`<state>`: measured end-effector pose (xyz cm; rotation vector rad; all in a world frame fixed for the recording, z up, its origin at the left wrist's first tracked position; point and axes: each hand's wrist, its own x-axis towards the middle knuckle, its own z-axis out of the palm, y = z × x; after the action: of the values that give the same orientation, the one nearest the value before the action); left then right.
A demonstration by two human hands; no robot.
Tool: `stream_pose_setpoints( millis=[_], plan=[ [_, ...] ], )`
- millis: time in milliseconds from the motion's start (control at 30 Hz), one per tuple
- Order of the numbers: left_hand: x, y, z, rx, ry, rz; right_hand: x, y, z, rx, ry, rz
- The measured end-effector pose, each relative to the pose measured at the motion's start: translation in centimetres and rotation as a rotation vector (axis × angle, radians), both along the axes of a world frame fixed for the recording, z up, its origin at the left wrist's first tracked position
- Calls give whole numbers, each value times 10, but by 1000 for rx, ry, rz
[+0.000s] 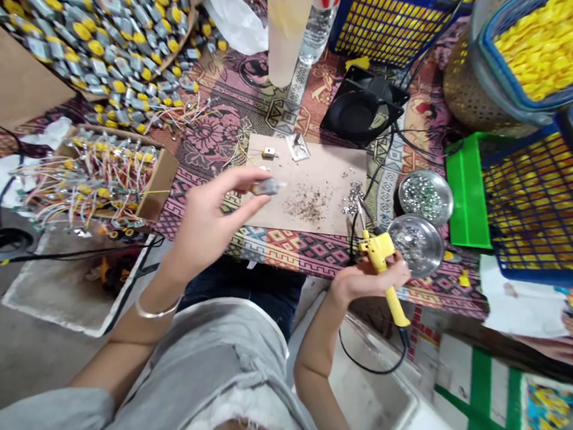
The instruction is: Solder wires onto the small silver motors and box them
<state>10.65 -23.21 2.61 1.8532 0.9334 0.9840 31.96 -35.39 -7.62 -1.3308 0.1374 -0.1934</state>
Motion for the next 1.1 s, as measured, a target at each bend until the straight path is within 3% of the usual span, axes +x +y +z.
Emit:
stream_pose_setpoints(
  millis=[133,233,367,567,667,800,1100],
  plan=[
    [56,8,-53,35,335,-154,1,-1,-2,5,-5,-10],
    [86,5,-79,89,551,-66,2,-1,-4,15,-15,-25],
    [106,-1,-81,172,665,22,2,-1,-3,35,4,-60],
    [150,10,-74,263,616,-317,4,-2,-2,118,-1,-83],
    [171,17,-76,262,684,-390,5,-2,-3,119,-7,-91],
    [169,16,-74,290,701,-403,6,-2,-3,97,16,-110],
    [101,0,-72,231,614,-313,6,-3,-3,35,63,-79]
  ],
)
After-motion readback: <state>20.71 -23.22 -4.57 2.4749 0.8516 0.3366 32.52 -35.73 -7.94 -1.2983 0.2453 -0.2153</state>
